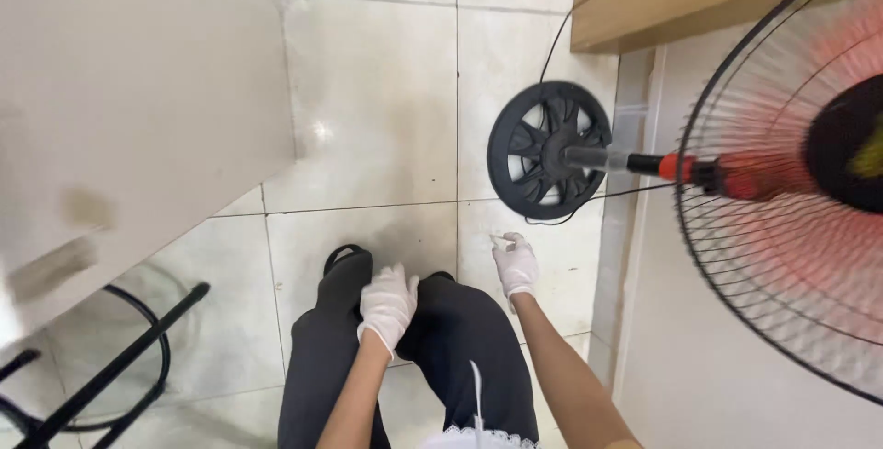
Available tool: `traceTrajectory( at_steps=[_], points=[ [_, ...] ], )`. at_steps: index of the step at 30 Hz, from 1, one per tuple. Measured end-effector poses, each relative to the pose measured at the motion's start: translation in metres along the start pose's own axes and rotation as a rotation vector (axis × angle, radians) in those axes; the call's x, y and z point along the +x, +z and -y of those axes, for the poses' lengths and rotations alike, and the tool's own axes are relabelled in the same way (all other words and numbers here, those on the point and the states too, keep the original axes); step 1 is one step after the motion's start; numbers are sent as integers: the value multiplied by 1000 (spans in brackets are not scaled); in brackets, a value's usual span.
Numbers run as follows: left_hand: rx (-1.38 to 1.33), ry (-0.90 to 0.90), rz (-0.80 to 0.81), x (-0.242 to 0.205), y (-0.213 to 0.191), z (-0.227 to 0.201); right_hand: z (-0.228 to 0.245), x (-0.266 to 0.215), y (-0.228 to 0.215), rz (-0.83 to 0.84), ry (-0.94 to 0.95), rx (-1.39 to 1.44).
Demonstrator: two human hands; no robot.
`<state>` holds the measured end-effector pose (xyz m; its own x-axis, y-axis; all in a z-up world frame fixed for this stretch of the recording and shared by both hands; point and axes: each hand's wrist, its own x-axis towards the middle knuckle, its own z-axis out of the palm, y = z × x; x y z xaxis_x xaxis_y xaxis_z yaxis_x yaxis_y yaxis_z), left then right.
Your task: Making wax seals by melting wax, pouring it into a mold, and cleaning the equipment.
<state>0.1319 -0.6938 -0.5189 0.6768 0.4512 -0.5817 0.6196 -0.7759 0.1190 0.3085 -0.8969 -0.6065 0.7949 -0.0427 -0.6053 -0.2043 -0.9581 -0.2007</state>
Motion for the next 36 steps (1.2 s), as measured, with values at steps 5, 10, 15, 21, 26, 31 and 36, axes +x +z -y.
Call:
traceTrajectory(
  at_steps=[5, 10, 15, 21, 26, 31, 36],
  points=[
    [-565, -277, 328, -142, -104, -14, 121, -125, -133, 32, -224, -65],
    [-773, -395, 212, -210, -200, 5, 222, -233, -243, -1, -499, 30],
    [-808, -428, 58, -243, -271, 86, 363, -364, -348, -21, -679, 14],
    [-759, -523, -68, -260, -353, 182, 518, -460, -390, -95, -962, -3],
    [-773, -549, -93, -238, -417, 234, 647, -510, -378, 24, -1237, -62],
    [-855, -627, -293, -231, -433, 252, 733, -514, -320, 78, -1392, -175],
    [-871, -742, -127, -245, -423, 259, 771, -508, -296, 101, -1388, -380]
  ],
)
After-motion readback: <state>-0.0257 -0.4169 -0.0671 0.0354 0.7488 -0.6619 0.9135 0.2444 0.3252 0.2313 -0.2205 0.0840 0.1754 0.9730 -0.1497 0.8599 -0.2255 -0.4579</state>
